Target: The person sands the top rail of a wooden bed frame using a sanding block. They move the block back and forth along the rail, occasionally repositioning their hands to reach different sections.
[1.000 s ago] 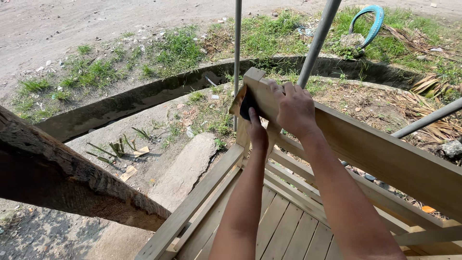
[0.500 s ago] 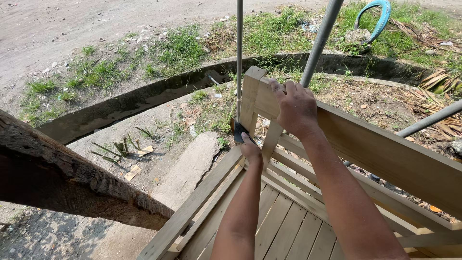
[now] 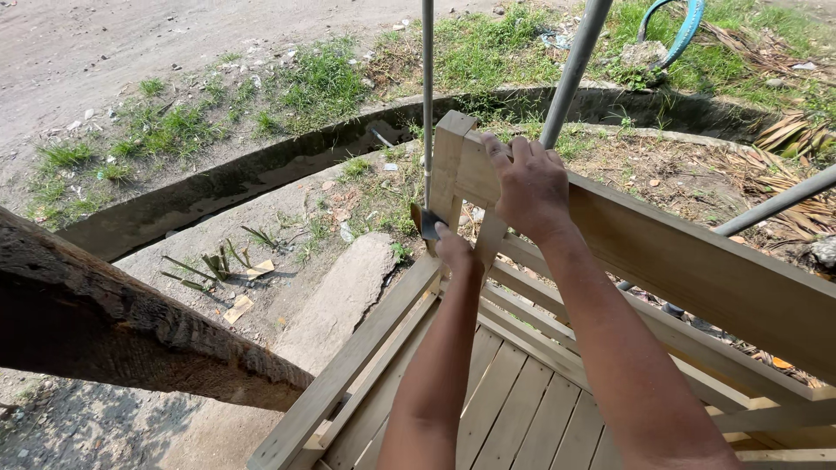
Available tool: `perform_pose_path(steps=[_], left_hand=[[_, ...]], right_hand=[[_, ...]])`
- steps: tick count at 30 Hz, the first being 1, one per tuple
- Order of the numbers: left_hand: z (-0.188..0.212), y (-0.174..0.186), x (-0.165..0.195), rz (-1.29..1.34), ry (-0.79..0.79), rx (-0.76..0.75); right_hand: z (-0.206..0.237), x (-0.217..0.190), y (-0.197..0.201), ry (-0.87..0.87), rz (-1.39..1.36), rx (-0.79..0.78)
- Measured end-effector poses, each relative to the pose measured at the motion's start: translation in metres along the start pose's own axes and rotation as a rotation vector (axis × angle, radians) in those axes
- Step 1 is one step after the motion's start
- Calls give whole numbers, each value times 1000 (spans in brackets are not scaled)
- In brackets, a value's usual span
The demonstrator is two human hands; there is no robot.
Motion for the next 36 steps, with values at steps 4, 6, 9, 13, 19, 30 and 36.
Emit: perform_pose_path(steps=[4, 6, 9, 13, 19, 30, 36], left_hand=[[2, -25, 22, 86, -331, -375], [4, -22, 28, 59, -387, -357], [8, -13, 37, 96, -407, -185], [5, -18, 37, 29, -279, -174], [-3, -19, 27, 58, -412, -338], [27, -16, 42, -433, -610, -355], [28, 106, 4, -665, -241, -228]], right_hand=[[-1, 1, 0, -11, 9, 11], [-1, 0, -2, 0, 35, 18], [-2, 0, -5, -12, 0, -5], [-3, -2, -7, -37, 30, -19], [-5, -4, -1, -18, -2, -45], [-3, 4, -5, -3, -11, -49], [6, 2, 3, 43, -16, -53]])
Point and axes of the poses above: each hand's wrist, its own z-axis away from the middle knuckle, its own y-axis out of the back of the hand, x = y × z, the point moved 3 cm from there along -z, towards the middle knuckle, and after that the axes turned 14 degrees about -x, right-handed, at the moved point
